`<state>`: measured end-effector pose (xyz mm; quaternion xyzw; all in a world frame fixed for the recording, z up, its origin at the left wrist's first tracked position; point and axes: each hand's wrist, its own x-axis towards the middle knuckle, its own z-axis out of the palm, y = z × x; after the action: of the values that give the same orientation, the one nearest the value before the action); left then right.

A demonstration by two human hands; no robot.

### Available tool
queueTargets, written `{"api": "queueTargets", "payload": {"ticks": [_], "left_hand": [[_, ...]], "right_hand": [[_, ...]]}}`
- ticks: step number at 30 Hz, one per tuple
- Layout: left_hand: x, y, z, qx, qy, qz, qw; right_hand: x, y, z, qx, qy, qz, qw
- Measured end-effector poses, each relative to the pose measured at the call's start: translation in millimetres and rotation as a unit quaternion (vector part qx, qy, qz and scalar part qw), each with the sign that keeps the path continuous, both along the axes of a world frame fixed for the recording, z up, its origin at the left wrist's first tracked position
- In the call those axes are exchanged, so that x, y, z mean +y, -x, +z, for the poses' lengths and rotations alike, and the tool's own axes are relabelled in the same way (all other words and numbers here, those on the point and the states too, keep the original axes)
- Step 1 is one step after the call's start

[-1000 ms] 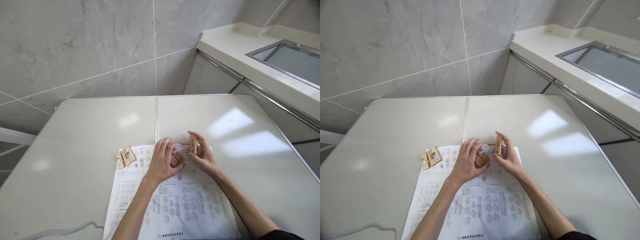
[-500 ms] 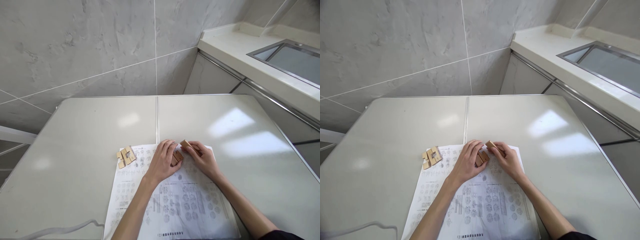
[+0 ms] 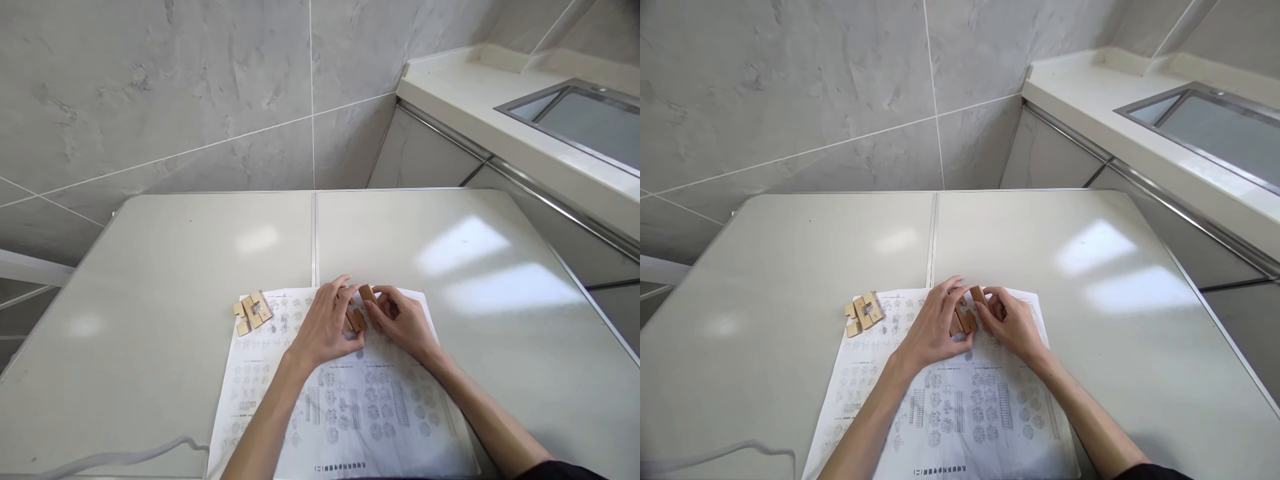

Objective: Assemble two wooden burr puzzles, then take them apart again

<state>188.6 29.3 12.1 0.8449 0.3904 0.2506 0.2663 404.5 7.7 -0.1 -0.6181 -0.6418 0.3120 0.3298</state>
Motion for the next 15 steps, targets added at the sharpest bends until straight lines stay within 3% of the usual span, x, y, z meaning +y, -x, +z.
{"api": "queueTargets", "payload": {"ticks": [15], "left_hand": [[2.4,-1.9,-2.9,0.021,-0.034,-0.03,0.999]], "right_hand": [[0.0,6.0,-10.1,-0.129,-0.052,0.045,0.989]]}}
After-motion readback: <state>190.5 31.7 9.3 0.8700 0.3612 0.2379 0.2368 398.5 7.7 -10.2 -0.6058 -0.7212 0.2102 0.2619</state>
